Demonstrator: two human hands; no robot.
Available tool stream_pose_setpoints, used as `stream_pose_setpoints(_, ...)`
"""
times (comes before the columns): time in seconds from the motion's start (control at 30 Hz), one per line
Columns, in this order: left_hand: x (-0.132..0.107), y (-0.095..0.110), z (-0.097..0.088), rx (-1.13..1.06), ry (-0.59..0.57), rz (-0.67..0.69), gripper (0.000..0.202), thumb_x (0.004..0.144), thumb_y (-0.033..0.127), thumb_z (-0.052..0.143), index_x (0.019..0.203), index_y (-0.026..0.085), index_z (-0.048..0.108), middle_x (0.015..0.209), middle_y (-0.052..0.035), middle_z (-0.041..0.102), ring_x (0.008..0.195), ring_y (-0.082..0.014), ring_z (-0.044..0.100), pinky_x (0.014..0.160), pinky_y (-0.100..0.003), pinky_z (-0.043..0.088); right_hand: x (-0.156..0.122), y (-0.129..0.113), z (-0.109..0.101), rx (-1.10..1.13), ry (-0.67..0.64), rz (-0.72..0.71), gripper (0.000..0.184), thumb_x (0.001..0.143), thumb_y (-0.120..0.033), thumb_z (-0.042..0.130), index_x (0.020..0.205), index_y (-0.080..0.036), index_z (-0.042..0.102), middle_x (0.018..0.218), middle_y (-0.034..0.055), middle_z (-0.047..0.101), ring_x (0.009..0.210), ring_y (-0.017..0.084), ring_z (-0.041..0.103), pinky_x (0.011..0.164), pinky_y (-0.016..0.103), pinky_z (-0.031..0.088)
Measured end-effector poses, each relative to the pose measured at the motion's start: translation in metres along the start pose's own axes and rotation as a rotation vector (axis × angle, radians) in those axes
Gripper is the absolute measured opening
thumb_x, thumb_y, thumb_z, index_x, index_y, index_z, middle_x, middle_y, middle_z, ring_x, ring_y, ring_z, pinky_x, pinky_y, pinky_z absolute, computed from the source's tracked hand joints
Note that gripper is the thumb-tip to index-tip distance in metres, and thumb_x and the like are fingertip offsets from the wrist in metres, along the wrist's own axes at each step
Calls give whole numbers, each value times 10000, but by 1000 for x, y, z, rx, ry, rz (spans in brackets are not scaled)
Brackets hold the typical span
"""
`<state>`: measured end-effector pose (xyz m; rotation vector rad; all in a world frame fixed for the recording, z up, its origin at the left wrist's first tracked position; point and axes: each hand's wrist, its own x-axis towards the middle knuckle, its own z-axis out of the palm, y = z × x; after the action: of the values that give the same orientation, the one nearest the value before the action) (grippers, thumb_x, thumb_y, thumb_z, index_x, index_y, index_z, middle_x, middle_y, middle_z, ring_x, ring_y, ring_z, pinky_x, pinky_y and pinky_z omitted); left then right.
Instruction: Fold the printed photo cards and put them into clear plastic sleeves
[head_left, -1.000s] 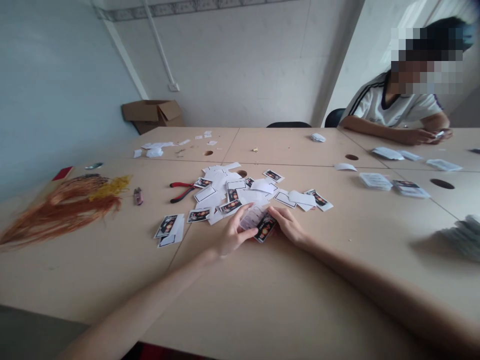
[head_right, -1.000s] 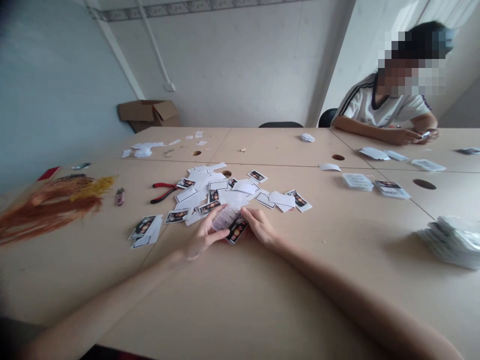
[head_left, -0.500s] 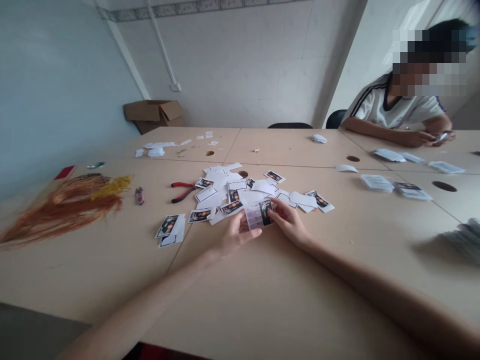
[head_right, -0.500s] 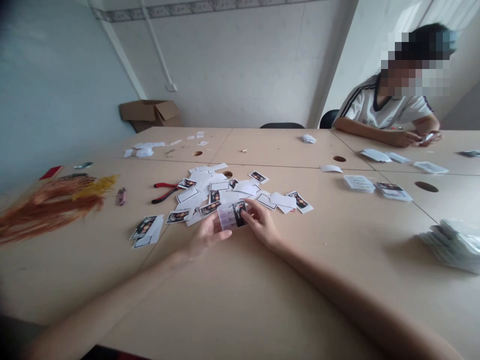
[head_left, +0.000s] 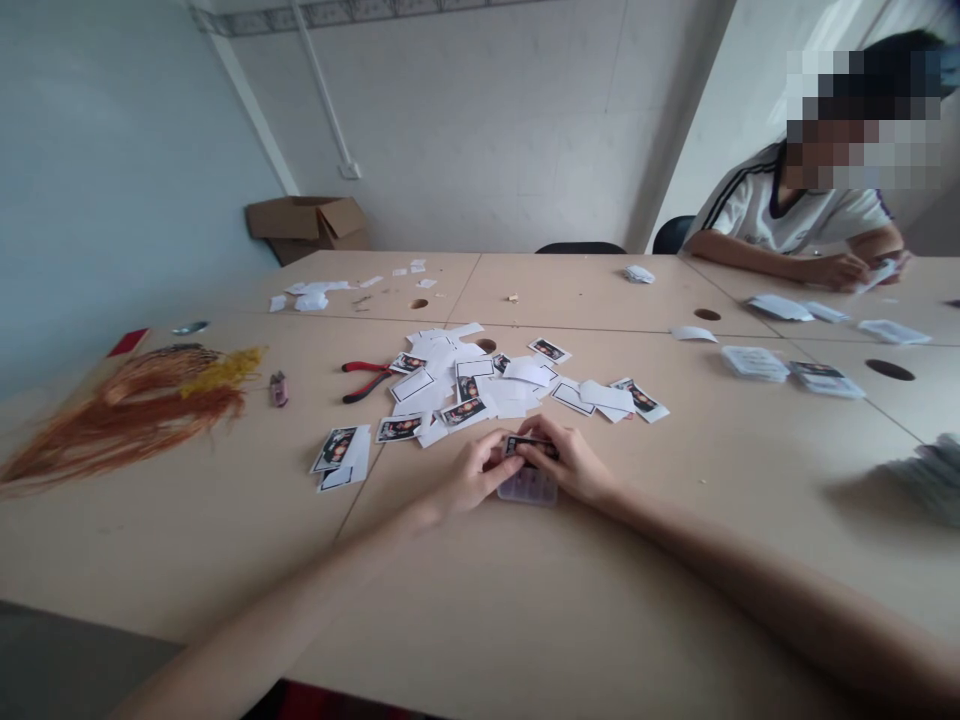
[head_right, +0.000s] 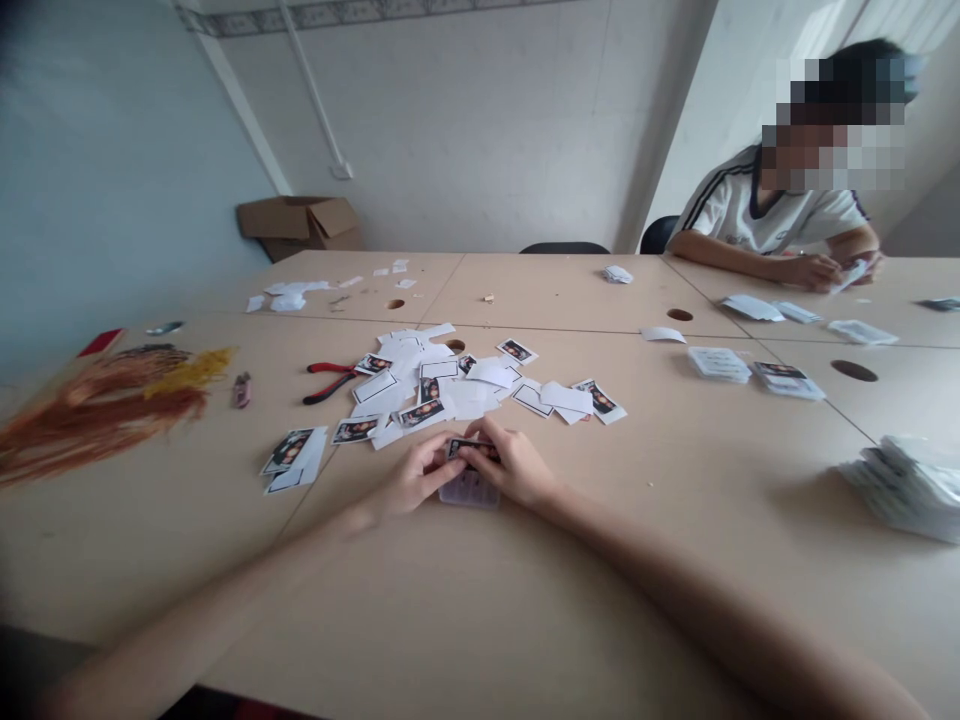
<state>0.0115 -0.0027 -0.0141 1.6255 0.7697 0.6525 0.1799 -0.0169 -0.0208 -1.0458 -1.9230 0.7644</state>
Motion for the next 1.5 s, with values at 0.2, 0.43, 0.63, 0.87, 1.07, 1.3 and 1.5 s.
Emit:
stream_pose_setpoints(0.2,-4,3,3,142,-8,41,322,748,316,527,1027,157,497,840,-46,614,756,-167,568,639,-250,429,1,0,3,-183,40,177,384,694,-527,502,561,-179,407,487,-43,404,458,69,340,430,197,225)
stream_pose_setpoints(0.43,-5,6,1,332,18,45,283,737,328,524,970,168,530,732,-3,576,681,-142,527,592,-225,402,0,-8,7,-273,43,282,532,663,-642,437,432,-170,357,413,-45,308,413,57,242,403,212,179)
stream_pose_setpoints(0.63,-4,1,0,215,16,24,200,754,344,502,812,153,504,573,47,419,516,-71,396,447,-165,291,0,-5,10,-257,66,269,526,734,-589,378,421,-166,391,407,-35,322,405,60,232,401,217,171)
stream_pose_setpoints(0.87,1,2,-1,-63,30,-65,241,747,341,528,884,143,522,729,-7,534,631,-110,506,534,-191,392,0,-1,9,-139,46,256,475,795,-527,320,494,-170,405,461,-28,380,437,67,291,433,208,216)
stream_pose_setpoints(1.07,3,11,-1,-221,60,-65,219,770,292,516,933,151,558,918,-43,588,888,-169,523,771,-258,396,3,1,8,27,51,241,434,815,-504,288,558,-173,402,508,-29,351,482,77,287,450,207,254)
stream_pose_setpoints(1.3,5,10,-4,-321,106,-63,190,759,263,537,894,140,589,867,-33,596,843,-157,525,741,-245,378,9,3,8,300,-21,207,393,812,-504,307,620,-173,395,567,-38,319,522,75,292,475,203,277)
stream_pose_setpoints(1.5,6,9,-3,-478,154,-78,233,754,264,547,947,140,584,906,-54,616,884,-185,536,770,-275,383,10,0,5,442,-4,240,398,798,-517,337,663,-160,451,594,-31,391,529,75,347,490,203,309)
